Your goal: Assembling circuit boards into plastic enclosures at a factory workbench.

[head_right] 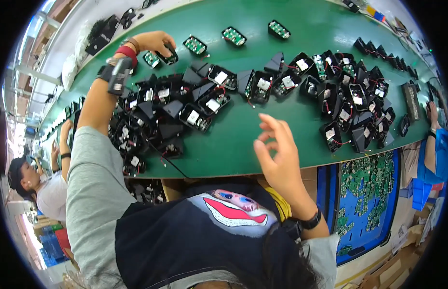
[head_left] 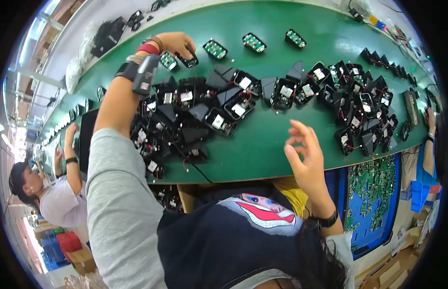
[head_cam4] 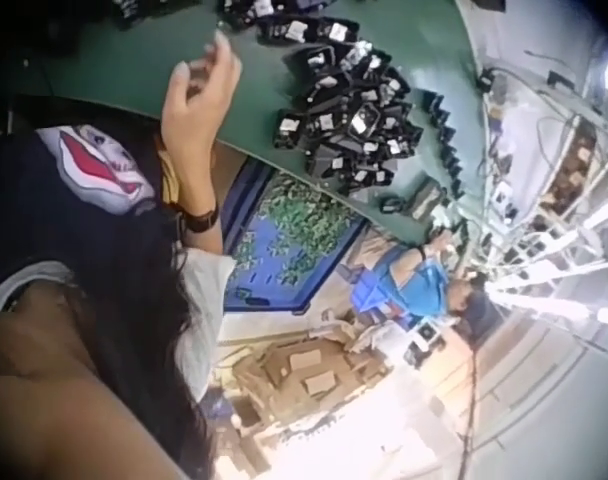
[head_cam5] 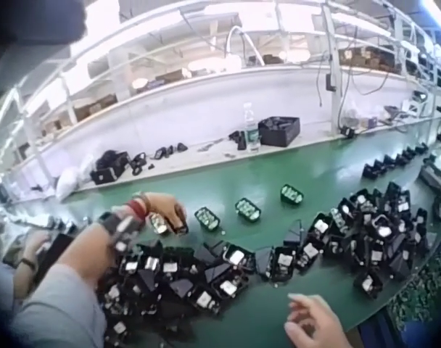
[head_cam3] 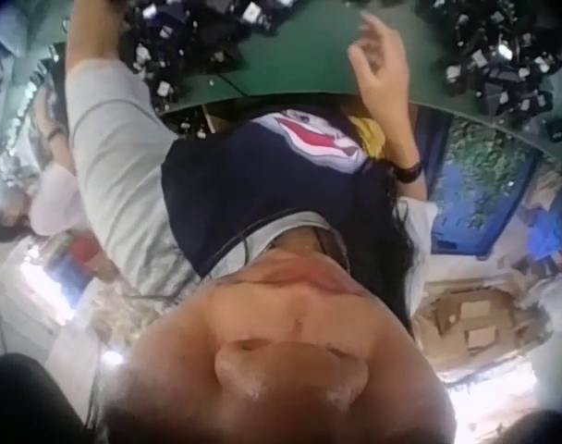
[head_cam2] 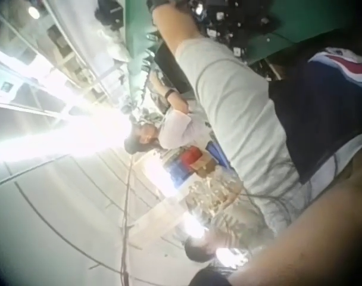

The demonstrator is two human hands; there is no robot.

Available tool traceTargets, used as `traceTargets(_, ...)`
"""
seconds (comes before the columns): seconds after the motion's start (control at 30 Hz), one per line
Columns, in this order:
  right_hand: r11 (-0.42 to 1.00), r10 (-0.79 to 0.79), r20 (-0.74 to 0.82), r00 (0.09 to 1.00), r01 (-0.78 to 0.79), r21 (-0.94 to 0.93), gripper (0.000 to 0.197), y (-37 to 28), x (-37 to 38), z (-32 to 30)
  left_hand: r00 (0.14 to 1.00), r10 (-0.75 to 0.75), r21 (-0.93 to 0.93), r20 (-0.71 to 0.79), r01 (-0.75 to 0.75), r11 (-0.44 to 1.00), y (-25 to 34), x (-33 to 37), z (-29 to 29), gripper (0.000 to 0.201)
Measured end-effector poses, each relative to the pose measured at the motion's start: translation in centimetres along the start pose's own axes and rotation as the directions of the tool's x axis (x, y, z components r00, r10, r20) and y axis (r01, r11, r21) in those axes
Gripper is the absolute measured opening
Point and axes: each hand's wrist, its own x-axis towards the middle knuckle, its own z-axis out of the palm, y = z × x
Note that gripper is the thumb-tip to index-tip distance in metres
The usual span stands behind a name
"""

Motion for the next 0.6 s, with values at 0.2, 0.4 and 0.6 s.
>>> traceTargets(0.2,0.965,0.082,-0.492,0.867,-0.192,-0.179,0.032,4.9,-5.6,-3.5,0.996,0.04,0.318,-0.078,-0.013,0.948,-2.4,4.7,0.5,0.065)
traceTargets(0.4,0.69,-0.531,-0.365,0.764,0.141,-0.71,0.02,8.9,-3.3,-1.9,0.792,0.491,0.393,-0.362,-0.348,0.851,-0.4,4.1,-2.3,0.06)
traceTargets(0.6,0.709,-0.54,-0.318,0.78,0.218,-0.67,0.023,9.8,-3.4,-2.3,0.963,0.259,0.416,0.067,-0.263,0.87,6.5,6.3,1.4,0.051)
